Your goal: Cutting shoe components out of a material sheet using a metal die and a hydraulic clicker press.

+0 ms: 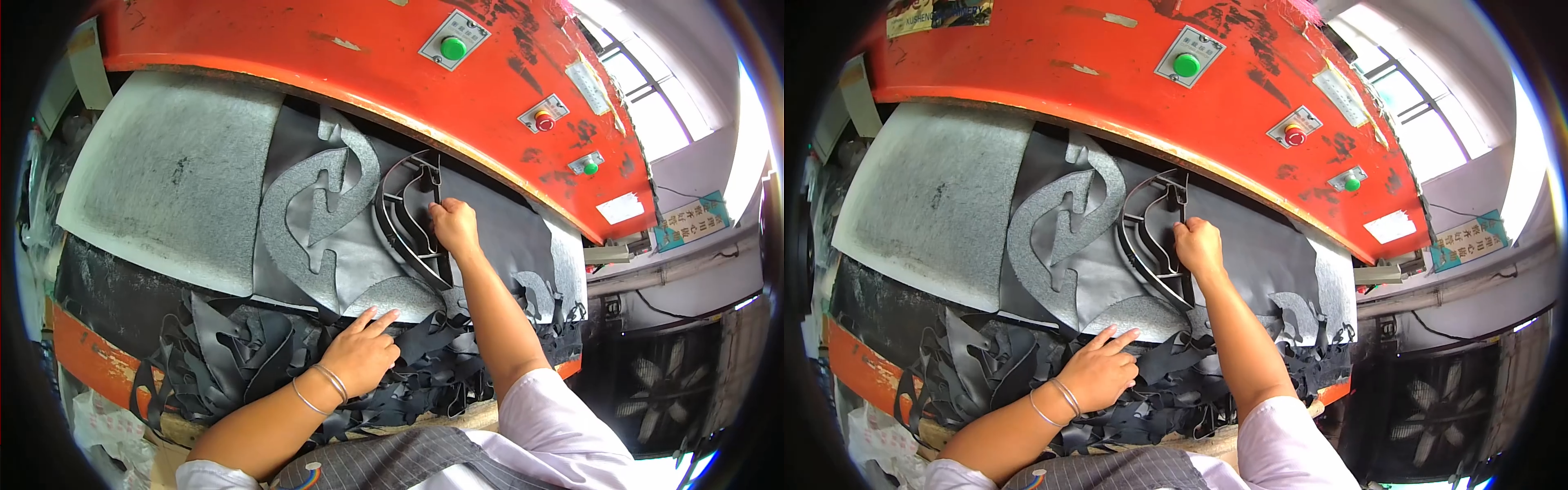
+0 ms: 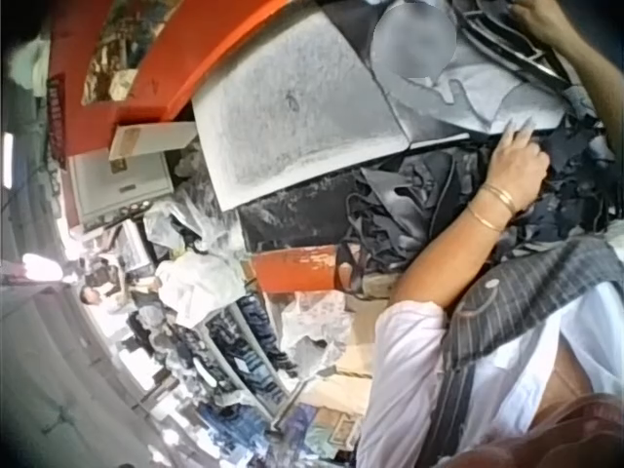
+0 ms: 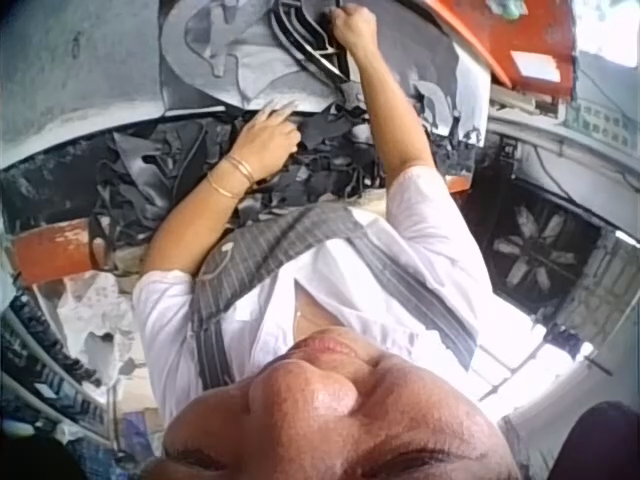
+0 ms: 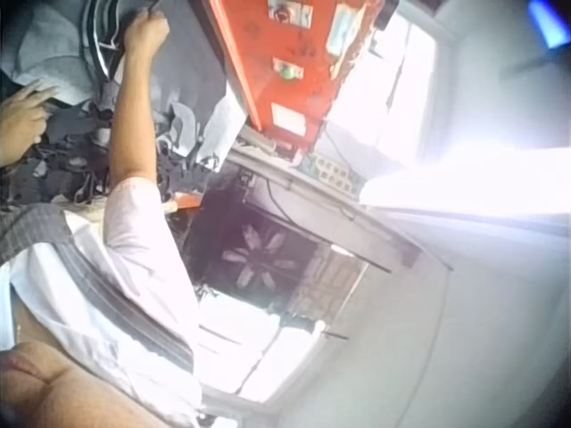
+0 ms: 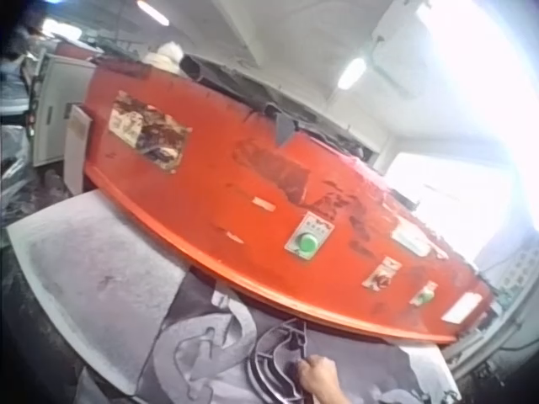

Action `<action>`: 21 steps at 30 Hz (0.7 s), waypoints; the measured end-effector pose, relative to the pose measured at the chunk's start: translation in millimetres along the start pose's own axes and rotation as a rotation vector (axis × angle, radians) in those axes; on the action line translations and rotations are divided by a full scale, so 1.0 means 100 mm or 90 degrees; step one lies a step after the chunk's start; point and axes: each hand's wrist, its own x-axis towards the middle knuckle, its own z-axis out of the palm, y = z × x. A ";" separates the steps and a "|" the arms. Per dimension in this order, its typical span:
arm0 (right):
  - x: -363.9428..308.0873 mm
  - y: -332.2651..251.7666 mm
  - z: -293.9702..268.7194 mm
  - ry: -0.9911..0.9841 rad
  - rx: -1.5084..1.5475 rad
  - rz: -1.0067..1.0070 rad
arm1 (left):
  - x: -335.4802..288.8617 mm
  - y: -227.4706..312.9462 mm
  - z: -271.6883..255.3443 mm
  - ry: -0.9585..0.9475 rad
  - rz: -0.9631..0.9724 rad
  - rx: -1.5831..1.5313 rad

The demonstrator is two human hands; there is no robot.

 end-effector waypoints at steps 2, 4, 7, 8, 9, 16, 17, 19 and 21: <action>0.08 0.02 0.04 0.014 -0.009 0.009 | 0.00 0.00 0.00 -0.003 -0.002 -0.013; 0.13 0.04 0.10 0.070 -0.037 0.005 | 0.00 -0.01 0.00 0.008 0.001 -0.013; 0.16 0.06 0.16 0.095 -0.061 0.022 | -0.01 -0.03 -0.01 0.009 0.001 -0.019; 0.16 0.07 0.17 0.110 -0.052 0.002 | -0.01 -0.03 -0.02 -0.001 -0.004 -0.024; 0.14 0.07 0.18 0.080 -0.041 0.033 | 0.00 -0.03 -0.05 -0.004 -0.001 -0.039; -0.44 0.32 -0.05 -0.010 0.154 -0.206 | 0.17 -0.19 -0.50 0.246 -0.161 -0.248; -0.55 0.40 -0.11 -0.099 0.185 -0.176 | 0.22 -0.26 -0.58 0.259 -0.217 -0.247; -0.75 0.50 -0.11 -0.061 0.048 -0.295 | 0.36 -0.39 -0.70 0.230 -0.239 -0.177; -0.83 0.54 -0.05 -0.047 0.052 -0.295 | 0.55 -0.56 -0.76 0.194 -0.254 -0.202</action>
